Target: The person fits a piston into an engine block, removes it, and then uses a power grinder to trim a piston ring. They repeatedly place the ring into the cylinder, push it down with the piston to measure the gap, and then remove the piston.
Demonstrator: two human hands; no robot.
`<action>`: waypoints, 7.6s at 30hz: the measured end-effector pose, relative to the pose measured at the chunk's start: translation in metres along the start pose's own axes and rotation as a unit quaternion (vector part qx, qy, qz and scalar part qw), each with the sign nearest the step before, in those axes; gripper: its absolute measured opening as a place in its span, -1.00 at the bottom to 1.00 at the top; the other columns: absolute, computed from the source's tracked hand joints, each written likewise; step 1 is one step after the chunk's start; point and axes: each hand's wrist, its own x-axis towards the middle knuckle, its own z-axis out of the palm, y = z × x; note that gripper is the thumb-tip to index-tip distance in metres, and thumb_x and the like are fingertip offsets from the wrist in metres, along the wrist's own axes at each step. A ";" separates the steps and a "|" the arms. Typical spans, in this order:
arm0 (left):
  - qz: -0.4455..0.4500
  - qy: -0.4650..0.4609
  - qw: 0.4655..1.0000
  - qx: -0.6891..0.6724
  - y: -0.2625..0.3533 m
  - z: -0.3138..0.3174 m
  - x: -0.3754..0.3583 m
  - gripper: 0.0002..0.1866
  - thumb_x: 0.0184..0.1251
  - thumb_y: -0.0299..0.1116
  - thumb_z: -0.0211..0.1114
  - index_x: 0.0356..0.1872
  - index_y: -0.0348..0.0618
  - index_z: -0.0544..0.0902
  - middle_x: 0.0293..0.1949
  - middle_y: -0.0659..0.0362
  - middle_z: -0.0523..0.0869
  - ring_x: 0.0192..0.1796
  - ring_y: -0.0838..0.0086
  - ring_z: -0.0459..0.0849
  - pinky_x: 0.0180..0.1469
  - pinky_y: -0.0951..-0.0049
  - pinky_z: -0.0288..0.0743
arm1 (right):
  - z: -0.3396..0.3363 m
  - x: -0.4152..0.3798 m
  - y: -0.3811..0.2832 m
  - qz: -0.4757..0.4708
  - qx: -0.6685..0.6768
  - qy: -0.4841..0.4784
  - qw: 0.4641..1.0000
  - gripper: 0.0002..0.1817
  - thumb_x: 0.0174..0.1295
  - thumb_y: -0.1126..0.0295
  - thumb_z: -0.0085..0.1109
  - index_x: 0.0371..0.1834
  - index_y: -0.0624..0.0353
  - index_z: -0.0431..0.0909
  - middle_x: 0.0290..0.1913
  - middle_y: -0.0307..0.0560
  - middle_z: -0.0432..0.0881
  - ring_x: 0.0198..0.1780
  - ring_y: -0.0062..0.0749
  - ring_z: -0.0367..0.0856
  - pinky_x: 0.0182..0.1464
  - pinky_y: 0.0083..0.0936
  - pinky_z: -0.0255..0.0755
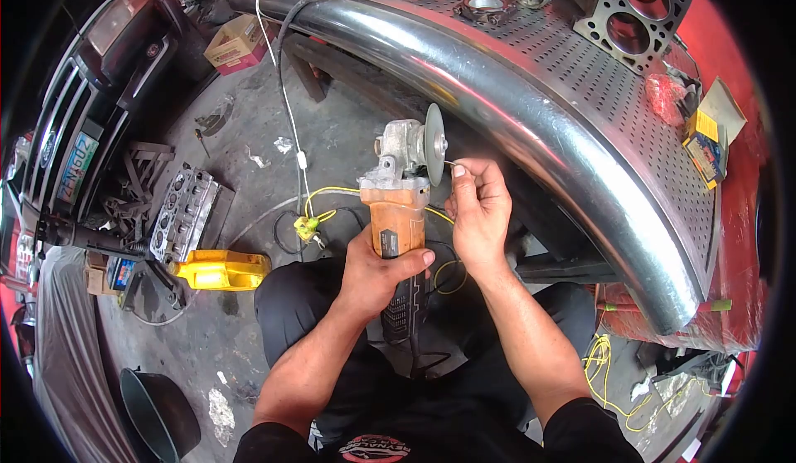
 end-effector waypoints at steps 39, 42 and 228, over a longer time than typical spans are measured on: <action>0.008 0.007 1.000 -0.007 0.001 -0.001 -0.001 -0.57 0.14 -0.35 0.58 -0.06 -0.34 0.60 -0.31 0.09 0.72 -0.38 0.36 0.77 -0.29 0.37 0.68 | -0.001 0.002 0.004 0.015 -0.008 0.010 1.000 -0.89 0.56 0.37 0.15 -0.10 0.18 0.53 -0.46 -0.42 0.41 -0.52 -0.79 0.26 -0.51 -0.69 0.24; 0.009 0.005 1.000 -0.010 0.002 -0.002 0.000 -0.56 0.13 -0.35 0.57 -0.05 -0.33 0.59 -0.31 0.09 0.71 -0.38 0.35 0.77 -0.30 0.36 0.67 | -0.001 0.001 0.005 0.015 -0.010 0.009 1.000 -0.88 0.56 0.37 0.14 -0.10 0.18 0.53 -0.45 -0.42 0.42 -0.51 -0.79 0.27 -0.50 -0.69 0.24; -0.170 0.155 0.817 0.530 -0.319 -0.149 0.288 -0.28 0.16 0.09 0.50 0.15 -0.31 0.55 0.00 -0.16 0.79 0.07 -0.02 0.78 0.11 0.09 0.68 | -0.029 -0.068 0.101 -0.001 -0.391 -0.351 0.851 -0.32 0.42 0.54 0.14 0.57 0.22 0.12 -0.09 -0.10 0.79 -0.05 -0.03 0.67 0.23 -0.18 0.38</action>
